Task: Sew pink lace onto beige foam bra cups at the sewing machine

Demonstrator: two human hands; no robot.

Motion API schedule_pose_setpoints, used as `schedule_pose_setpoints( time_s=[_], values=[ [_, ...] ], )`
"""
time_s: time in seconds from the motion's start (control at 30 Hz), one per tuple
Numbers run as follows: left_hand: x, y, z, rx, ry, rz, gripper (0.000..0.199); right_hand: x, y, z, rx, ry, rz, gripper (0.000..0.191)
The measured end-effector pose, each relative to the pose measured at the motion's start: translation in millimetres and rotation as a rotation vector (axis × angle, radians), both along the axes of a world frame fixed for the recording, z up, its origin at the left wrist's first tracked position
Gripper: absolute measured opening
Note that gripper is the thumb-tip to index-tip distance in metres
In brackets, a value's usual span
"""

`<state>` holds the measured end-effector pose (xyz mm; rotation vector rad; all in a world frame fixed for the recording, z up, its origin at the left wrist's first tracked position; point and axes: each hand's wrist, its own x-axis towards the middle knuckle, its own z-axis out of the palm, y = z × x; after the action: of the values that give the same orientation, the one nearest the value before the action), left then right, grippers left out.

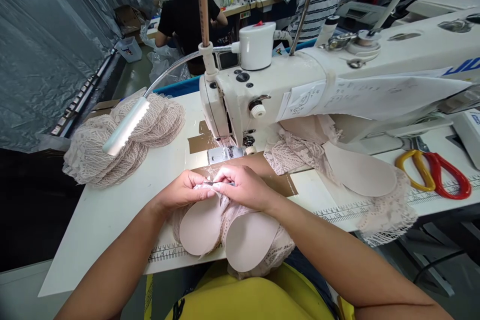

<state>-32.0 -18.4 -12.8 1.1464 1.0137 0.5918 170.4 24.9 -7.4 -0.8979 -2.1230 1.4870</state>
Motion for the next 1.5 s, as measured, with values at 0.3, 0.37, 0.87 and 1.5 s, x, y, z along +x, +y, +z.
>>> schedule_pose_setpoints(
  time_s=[0.3, 0.37, 0.87, 1.5],
  values=[
    [-3.0, -3.8, 0.7, 0.034, 0.045, 0.036, 0.034, 21.9, 5.9, 27.7, 0.180, -0.236, 0.037, 0.027],
    [-4.6, -5.0, 0.4, 0.039, 0.051, 0.066, 0.034, 42.4, 3.6, 38.5, 0.222, -0.406, 0.109, 0.022],
    [-4.4, -22.9, 33.1, 0.482, 0.912, -0.286, 0.018, 79.9, -17.3, -9.8, 0.305, -0.368, -0.274, 0.036],
    [-192.9, -63.5, 153.6, 1.061, 1.446, 0.886, 0.038, -177.5, 32.1, 69.2, 0.631, 0.444, 0.002, 0.028]
  ],
)
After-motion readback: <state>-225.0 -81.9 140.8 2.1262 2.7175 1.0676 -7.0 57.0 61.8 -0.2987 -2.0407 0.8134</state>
